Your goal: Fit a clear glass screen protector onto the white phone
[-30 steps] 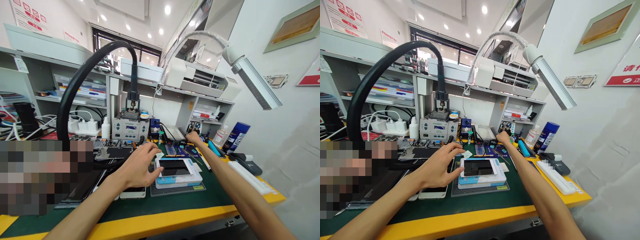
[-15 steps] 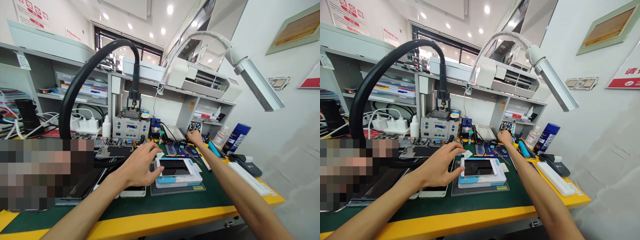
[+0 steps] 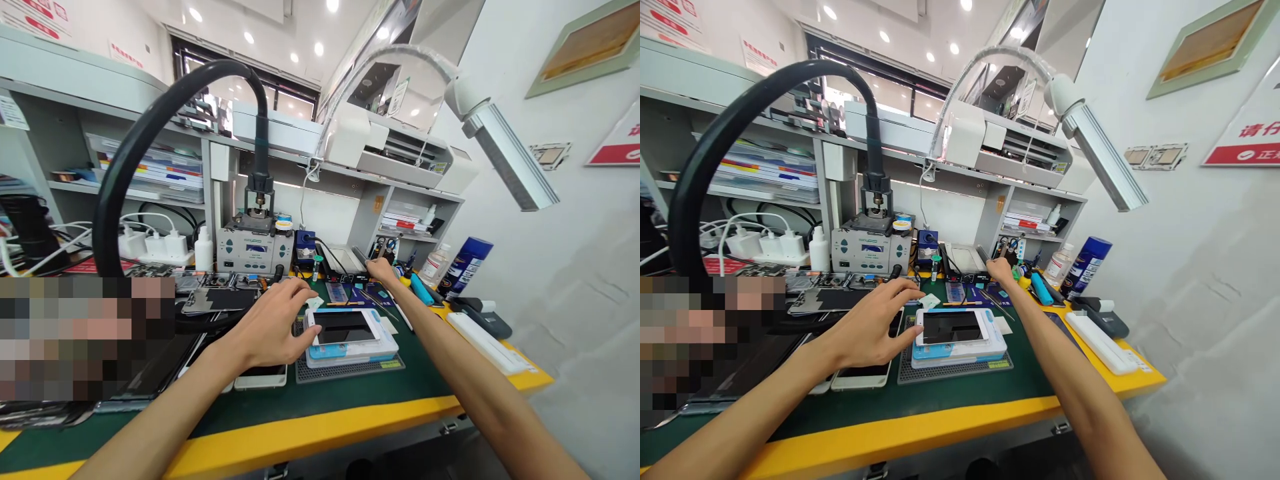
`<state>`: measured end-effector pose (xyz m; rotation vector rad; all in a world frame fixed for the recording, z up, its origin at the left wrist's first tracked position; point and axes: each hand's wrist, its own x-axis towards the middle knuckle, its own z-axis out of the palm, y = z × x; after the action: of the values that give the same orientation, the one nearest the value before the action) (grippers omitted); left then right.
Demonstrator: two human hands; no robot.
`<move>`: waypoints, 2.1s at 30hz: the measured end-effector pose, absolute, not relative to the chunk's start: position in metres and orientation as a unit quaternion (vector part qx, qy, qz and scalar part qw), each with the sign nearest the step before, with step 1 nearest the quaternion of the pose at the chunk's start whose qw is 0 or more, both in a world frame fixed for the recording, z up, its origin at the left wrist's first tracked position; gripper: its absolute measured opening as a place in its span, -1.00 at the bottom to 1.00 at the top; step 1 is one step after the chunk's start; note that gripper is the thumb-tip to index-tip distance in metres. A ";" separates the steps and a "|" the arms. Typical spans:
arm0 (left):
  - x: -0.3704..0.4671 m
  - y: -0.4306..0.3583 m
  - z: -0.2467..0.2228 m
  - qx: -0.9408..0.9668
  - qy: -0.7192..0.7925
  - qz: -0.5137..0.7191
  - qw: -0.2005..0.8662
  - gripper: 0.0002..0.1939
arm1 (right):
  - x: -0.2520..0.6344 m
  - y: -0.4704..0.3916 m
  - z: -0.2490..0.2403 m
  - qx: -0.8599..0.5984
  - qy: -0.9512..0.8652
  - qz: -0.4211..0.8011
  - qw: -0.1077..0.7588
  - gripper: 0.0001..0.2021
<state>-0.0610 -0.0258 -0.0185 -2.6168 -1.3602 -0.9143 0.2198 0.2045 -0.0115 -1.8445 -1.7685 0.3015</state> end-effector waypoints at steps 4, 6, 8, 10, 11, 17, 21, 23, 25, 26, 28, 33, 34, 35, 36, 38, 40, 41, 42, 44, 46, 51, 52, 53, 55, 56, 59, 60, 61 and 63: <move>-0.061 -0.025 -0.020 -0.849 -0.450 -0.278 0.021 -0.48 | 0.222 0.190 -0.002 -0.680 -0.678 0.103 0.261 -0.65; -0.061 -0.025 -0.020 -0.849 -0.454 -0.271 0.023 -0.49 | 0.228 0.176 0.006 -0.664 -0.694 0.087 0.265 -0.65; -0.061 -0.025 -0.020 -0.849 -0.457 -0.264 0.026 -0.49 | 0.240 0.157 0.015 -0.635 -0.724 0.097 0.252 -0.69; -0.061 -0.024 -0.019 -0.850 -0.459 -0.257 0.027 -0.49 | 0.254 0.136 0.022 -0.596 -0.763 0.137 0.210 -0.74; -0.060 -0.024 -0.019 -0.851 -0.459 -0.254 0.028 -0.49 | 0.261 0.127 0.024 -0.578 -0.780 0.161 0.180 -0.78; -0.063 -0.016 -0.023 -0.840 -0.483 -0.246 0.036 -0.52 | 0.266 0.109 0.015 -0.511 -0.834 0.192 0.083 -0.79; -0.069 -0.009 -0.026 -0.823 -0.512 -0.240 0.047 -0.56 | 0.234 0.122 0.009 -0.484 -0.856 0.160 0.085 -0.81; -0.071 -0.006 -0.028 -0.821 -0.519 -0.233 0.054 -0.60 | 0.217 0.128 0.006 -0.477 -0.863 0.138 0.096 -0.85; -0.073 -0.004 -0.030 -0.823 -0.518 -0.227 0.057 -0.63 | 0.207 0.132 0.003 -0.487 -0.858 0.101 0.128 -0.86; -0.073 -0.003 -0.030 -0.824 -0.516 -0.226 0.058 -0.64 | 0.204 0.134 0.000 -0.498 -0.850 0.078 0.150 -0.84; -0.074 -0.002 -0.031 -0.821 -0.520 -0.228 0.063 -0.64 | 0.204 0.135 -0.006 -0.524 -0.828 0.036 0.196 -0.80; -0.073 0.002 -0.027 -0.760 -0.596 -0.256 0.023 -0.62 | 0.217 0.133 -0.019 -0.551 -0.791 0.007 0.265 -0.78; -0.072 0.003 -0.025 -0.741 -0.619 -0.261 0.002 -0.63 | 0.218 0.134 -0.021 -0.553 -0.787 0.008 0.275 -0.79; -0.071 0.006 -0.022 -0.727 -0.636 -0.258 -0.011 -0.63 | 0.220 0.134 -0.022 -0.555 -0.782 0.011 0.284 -0.79; -0.069 0.010 -0.019 -0.719 -0.649 -0.250 -0.017 -0.63 | 0.221 0.135 -0.023 -0.558 -0.777 0.015 0.292 -0.80; -0.063 0.019 -0.013 -0.715 -0.663 -0.222 -0.022 -0.69 | 0.221 0.137 -0.024 -0.561 -0.768 0.025 0.308 -0.80; -0.054 0.033 -0.009 -0.722 -0.667 -0.181 -0.028 -0.77 | 0.221 0.138 -0.024 -0.564 -0.759 0.034 0.324 -0.80; -0.048 0.041 -0.008 -0.728 -0.667 -0.154 -0.034 -0.81 | 0.222 0.138 -0.024 -0.567 -0.754 0.038 0.331 -0.80; -0.042 0.050 -0.007 -0.732 -0.668 -0.125 -0.040 -0.84 | 0.223 0.138 -0.024 -0.569 -0.749 0.043 0.337 -0.80; -0.029 0.069 -0.009 -0.733 -0.675 -0.067 -0.053 -0.79 | 0.225 0.138 -0.023 -0.574 -0.739 0.052 0.349 -0.79; -0.017 0.086 -0.011 -0.726 -0.684 -0.017 -0.073 -0.64 | 0.228 0.137 -0.021 -0.577 -0.730 0.060 0.360 -0.79; -0.002 0.108 -0.007 -0.705 -0.701 0.023 -0.107 -0.62 | 0.235 0.135 -0.014 -0.571 -0.720 0.078 0.385 -0.77; -0.003 0.107 -0.002 -0.704 -0.701 0.017 -0.113 -0.61 | 0.236 0.135 -0.013 -0.570 -0.719 0.082 0.390 -0.76; -0.004 0.103 0.003 -0.706 -0.698 0.006 -0.119 -0.61 | 0.237 0.134 -0.011 -0.568 -0.717 0.085 0.395 -0.76; -0.008 0.092 0.016 -0.717 -0.683 -0.022 -0.138 -0.68 | 0.238 0.132 -0.008 -0.563 -0.715 0.091 0.405 -0.76; -0.010 0.084 0.023 -0.725 -0.671 -0.042 -0.149 -0.72 | 0.238 0.130 -0.006 -0.560 -0.714 0.094 0.410 -0.76; -0.009 0.057 0.037 -0.751 -0.626 -0.084 -0.193 -0.71 | 0.237 0.125 -0.002 -0.549 -0.713 0.101 0.424 -0.78; -0.008 0.048 0.039 -0.759 -0.610 -0.091 -0.207 -0.71 | 0.236 0.123 -0.001 -0.545 -0.714 0.103 0.427 -0.79; -0.006 0.041 0.039 -0.766 -0.596 -0.096 -0.220 -0.71 | 0.235 0.121 0.000 -0.542 -0.715 0.104 0.430 -0.80; -0.003 0.028 0.036 -0.777 -0.563 -0.141 -0.244 -0.69 | 0.234 0.118 0.001 -0.536 -0.716 0.105 0.435 -0.80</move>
<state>-0.0033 0.0278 0.0360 -2.9114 -2.1116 -0.5286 0.2337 0.1177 0.0011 -1.3330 -1.7815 0.2625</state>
